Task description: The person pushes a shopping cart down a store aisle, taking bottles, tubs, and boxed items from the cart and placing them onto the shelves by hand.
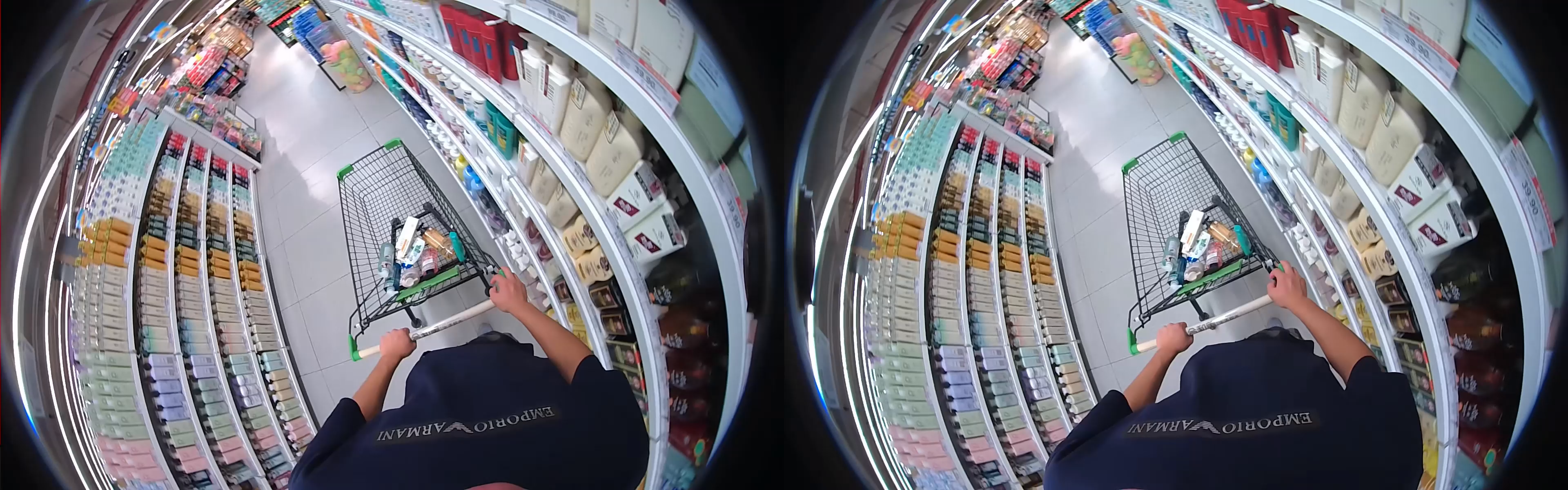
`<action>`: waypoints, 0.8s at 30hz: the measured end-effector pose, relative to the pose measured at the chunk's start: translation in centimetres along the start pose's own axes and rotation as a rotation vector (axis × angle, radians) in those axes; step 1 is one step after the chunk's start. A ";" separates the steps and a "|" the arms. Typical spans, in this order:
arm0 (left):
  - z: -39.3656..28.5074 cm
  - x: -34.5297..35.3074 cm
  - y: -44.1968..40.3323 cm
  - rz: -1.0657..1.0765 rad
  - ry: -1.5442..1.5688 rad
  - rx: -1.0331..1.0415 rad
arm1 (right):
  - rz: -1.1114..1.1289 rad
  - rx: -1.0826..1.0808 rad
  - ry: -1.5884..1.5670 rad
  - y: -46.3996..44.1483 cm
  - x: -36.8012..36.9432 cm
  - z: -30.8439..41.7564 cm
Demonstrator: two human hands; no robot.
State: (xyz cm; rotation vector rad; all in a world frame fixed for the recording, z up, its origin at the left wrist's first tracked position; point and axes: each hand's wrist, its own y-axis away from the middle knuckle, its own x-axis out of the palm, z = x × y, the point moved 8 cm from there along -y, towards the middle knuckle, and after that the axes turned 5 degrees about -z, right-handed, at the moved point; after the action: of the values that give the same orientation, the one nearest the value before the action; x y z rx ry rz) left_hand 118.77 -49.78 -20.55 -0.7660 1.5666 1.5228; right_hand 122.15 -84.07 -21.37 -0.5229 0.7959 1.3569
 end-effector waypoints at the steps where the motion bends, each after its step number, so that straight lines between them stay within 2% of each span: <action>1: 0.0 -0.5 -0.5 -0.008 0.013 -0.010 | 0.001 -0.011 -0.006 -1.0 -0.1 0.2; 3: 0.1 -1.9 -1.5 -0.044 0.030 -0.041 | 0.037 -0.002 -0.013 -3.1 0.4 0.5; 5: 0.3 -2.5 -3.0 -0.023 0.046 -0.076 | -0.272 -0.262 0.020 -5.4 -1.5 2.9; 7: 1.0 -3.7 -4.4 -0.111 0.065 -0.083 | -0.331 -0.244 0.009 -6.9 -3.4 6.0; 9: 1.4 -4.1 -5.9 -0.127 0.088 -0.099 | -0.191 -0.415 -0.369 -8.3 -4.6 9.9; 10: 1.7 -4.4 -6.8 -0.130 0.102 -0.097 | -0.117 -0.563 -0.503 -8.2 -6.9 14.6; 12: 2.4 -4.4 -8.4 -0.139 0.142 -0.088 | 0.065 -0.600 -0.754 -7.1 -13.1 23.5; 14: 3.0 -5.4 -9.8 -0.121 0.170 -0.070 | 0.110 -0.836 -0.938 -4.4 -20.7 31.5; 16: 3.3 -6.3 -10.8 -0.117 0.203 -0.050 | 0.073 -1.071 -0.980 -1.4 -27.5 35.9; 18: 4.1 -7.3 -11.9 -0.118 0.200 -0.044 | 0.247 -1.226 -1.077 1.2 -32.2 39.8; 20: 5.0 -8.5 -13.0 -0.120 0.177 -0.049 | 0.549 -1.614 -1.291 2.7 -34.1 42.8; 22: 6.5 -8.5 -14.6 -0.137 0.178 -0.053 | 0.634 -1.493 -1.475 2.1 -34.5 46.3; 24: 7.5 -9.0 -15.9 -0.157 0.186 -0.040 | 0.473 -1.336 -1.582 1.5 -34.3 47.5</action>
State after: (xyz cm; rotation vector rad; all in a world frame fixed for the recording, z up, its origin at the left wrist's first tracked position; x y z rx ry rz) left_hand 137.80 -44.81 -20.44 -1.0540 1.5730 1.4051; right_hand 129.34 -70.88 35.29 -0.0607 -1.4592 2.0323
